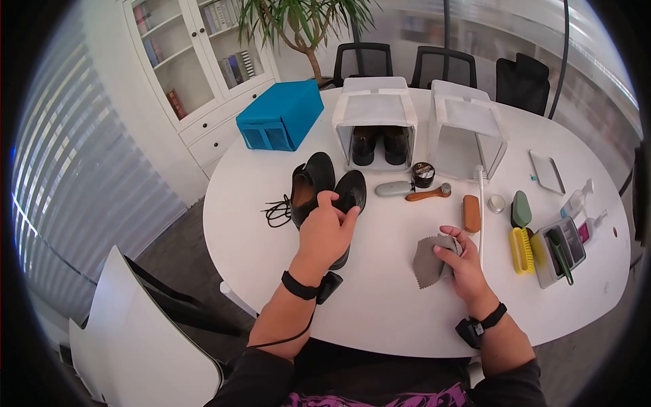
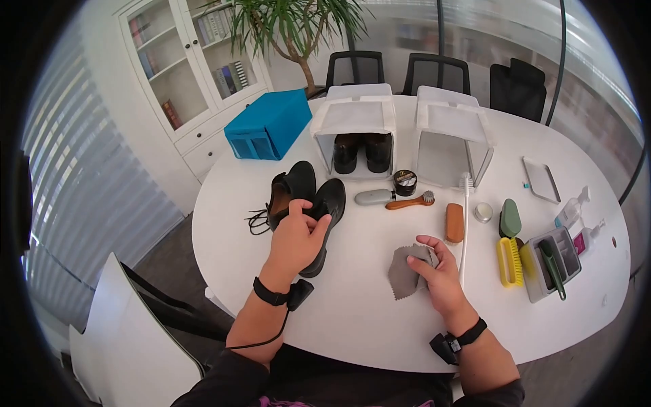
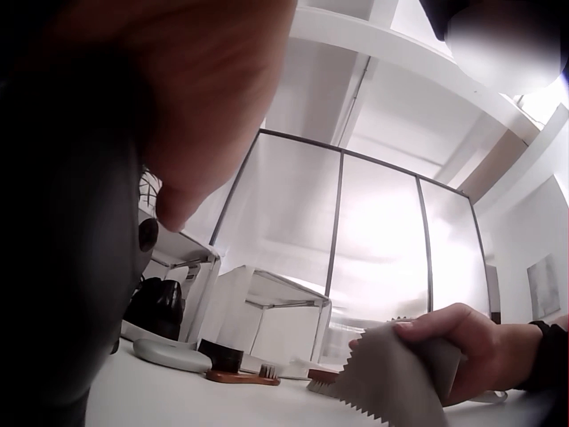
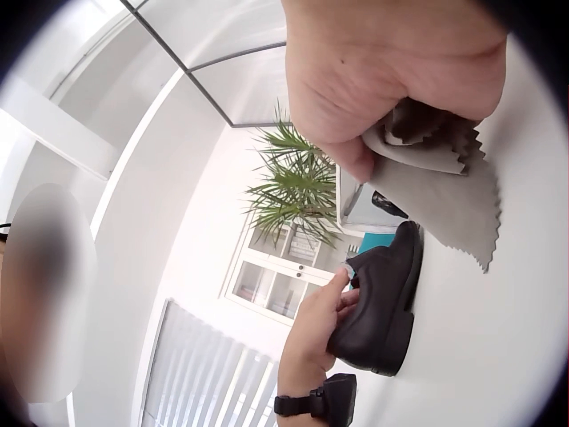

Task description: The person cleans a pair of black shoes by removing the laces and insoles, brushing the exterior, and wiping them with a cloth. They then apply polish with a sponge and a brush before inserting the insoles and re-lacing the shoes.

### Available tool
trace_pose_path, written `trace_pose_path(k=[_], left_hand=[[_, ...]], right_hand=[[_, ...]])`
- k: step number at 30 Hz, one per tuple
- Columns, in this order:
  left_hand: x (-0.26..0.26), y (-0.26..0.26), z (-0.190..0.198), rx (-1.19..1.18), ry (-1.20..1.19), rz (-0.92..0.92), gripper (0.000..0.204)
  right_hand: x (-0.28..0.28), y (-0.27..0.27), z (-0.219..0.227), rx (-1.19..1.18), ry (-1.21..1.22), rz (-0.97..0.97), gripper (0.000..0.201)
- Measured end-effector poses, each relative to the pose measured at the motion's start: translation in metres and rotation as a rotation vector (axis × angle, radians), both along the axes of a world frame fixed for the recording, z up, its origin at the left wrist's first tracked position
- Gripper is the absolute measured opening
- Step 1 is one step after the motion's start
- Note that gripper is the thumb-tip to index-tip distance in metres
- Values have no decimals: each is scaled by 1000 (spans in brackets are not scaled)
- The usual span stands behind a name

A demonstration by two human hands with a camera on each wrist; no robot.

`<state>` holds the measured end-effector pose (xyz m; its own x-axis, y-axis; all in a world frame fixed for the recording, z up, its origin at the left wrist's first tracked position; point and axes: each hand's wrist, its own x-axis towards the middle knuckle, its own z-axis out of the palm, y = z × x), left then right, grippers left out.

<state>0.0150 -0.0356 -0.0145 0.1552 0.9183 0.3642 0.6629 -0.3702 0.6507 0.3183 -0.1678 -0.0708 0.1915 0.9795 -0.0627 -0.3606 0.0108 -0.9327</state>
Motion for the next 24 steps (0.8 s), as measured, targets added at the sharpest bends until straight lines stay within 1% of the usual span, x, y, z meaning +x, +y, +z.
trace_pose_path(k=[1,3,4,5,6,9,11,13,15,19,21,22,24], left_hand=[[2,-4,1,-3,2,-2,57],[5,-9,4,7,107,1,74],[4,-8,2,5,109,1,74],[3,-6,-3,16,143,-12,79],[2,-4,-6,28,177,-25,85],[1,-1,-10,49,185,-35,87],[0,-1,-7,20,213,-46,84],[-2,1,-10,-9,239,-57,82],[-5,7,-16,1,204,-97,77],[-3,6,-13,-68,127,-70,75],[0,7,-17,-9,70,0,75],[0,7,-19,-7,72,-2,75],[1,8,-19,75,28,14,67]], right_hand=[[1,0,-2,12,-5,-2,50],[-1,0,1,2,16,-4,46],[-2,-1,3,-5,35,-6,43],[-3,-1,3,-8,37,-5,43],[-4,-2,4,-7,43,-3,39],[-8,0,3,-3,53,-11,33],[-9,1,3,2,55,-22,32],[-7,0,6,-60,93,24,34],[-4,1,1,-73,87,33,36],[-5,-1,3,-79,44,45,37],[-5,-1,3,-80,37,43,37],[-5,-1,3,-82,29,44,37],[-4,-1,2,-87,26,42,38]])
